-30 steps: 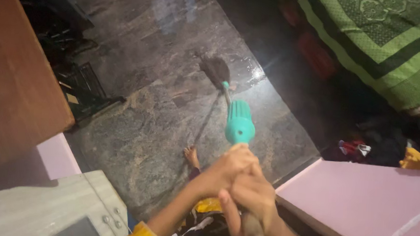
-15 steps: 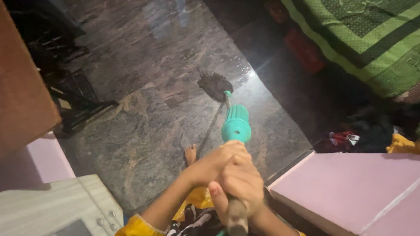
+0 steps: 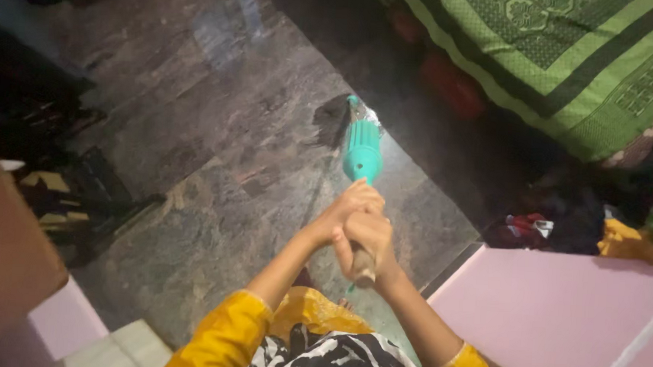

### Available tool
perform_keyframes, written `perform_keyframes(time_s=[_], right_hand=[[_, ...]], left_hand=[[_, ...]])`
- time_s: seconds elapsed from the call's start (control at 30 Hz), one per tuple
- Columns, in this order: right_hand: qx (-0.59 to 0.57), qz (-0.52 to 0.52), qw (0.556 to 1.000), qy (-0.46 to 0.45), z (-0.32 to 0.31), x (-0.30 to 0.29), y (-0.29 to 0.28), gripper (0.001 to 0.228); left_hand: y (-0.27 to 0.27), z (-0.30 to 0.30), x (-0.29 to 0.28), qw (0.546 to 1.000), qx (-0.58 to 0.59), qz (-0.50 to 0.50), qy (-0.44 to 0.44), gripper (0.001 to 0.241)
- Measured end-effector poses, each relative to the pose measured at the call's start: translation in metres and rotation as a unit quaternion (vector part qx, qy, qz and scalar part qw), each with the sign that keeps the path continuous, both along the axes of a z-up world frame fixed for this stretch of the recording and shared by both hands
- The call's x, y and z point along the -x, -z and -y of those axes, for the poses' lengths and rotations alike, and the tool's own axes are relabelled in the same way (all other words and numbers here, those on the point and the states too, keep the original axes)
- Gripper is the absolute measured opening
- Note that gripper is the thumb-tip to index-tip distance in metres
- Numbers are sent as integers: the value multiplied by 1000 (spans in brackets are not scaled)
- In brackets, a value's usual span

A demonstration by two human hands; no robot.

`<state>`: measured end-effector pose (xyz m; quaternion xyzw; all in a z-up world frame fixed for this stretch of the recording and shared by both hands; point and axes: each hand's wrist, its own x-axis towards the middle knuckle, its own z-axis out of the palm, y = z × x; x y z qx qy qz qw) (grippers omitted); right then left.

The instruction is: The person mops a tiled floor in a bedroom using a teal spray mop. They move the mop back and forth across the floor, covering the area between a bed and a wooden cabinet. The person is barefoot and wears a yellow top.

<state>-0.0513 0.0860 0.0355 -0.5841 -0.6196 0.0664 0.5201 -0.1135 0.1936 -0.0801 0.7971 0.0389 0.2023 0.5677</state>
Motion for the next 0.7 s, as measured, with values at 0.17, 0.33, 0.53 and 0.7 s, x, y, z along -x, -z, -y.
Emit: perform_keyframes(time_s=[0.17,0.33,0.53,0.7], right_hand=[[14,18,999,30,-92,-48,39,29],[35,54,998,28,-148,-88,78,28],[16,40,995,88,-133,-100,68,25],[24,-19,988,149,-65,-72,19,27]], left_hand=[[69,-100,-65,997,-61,56,1,21],[127,-164,-114,996,-78,47,19,23],[88,-149,-132,993,-77,74,55,17],[11,-78,-114,993,-93,42,64,16]])
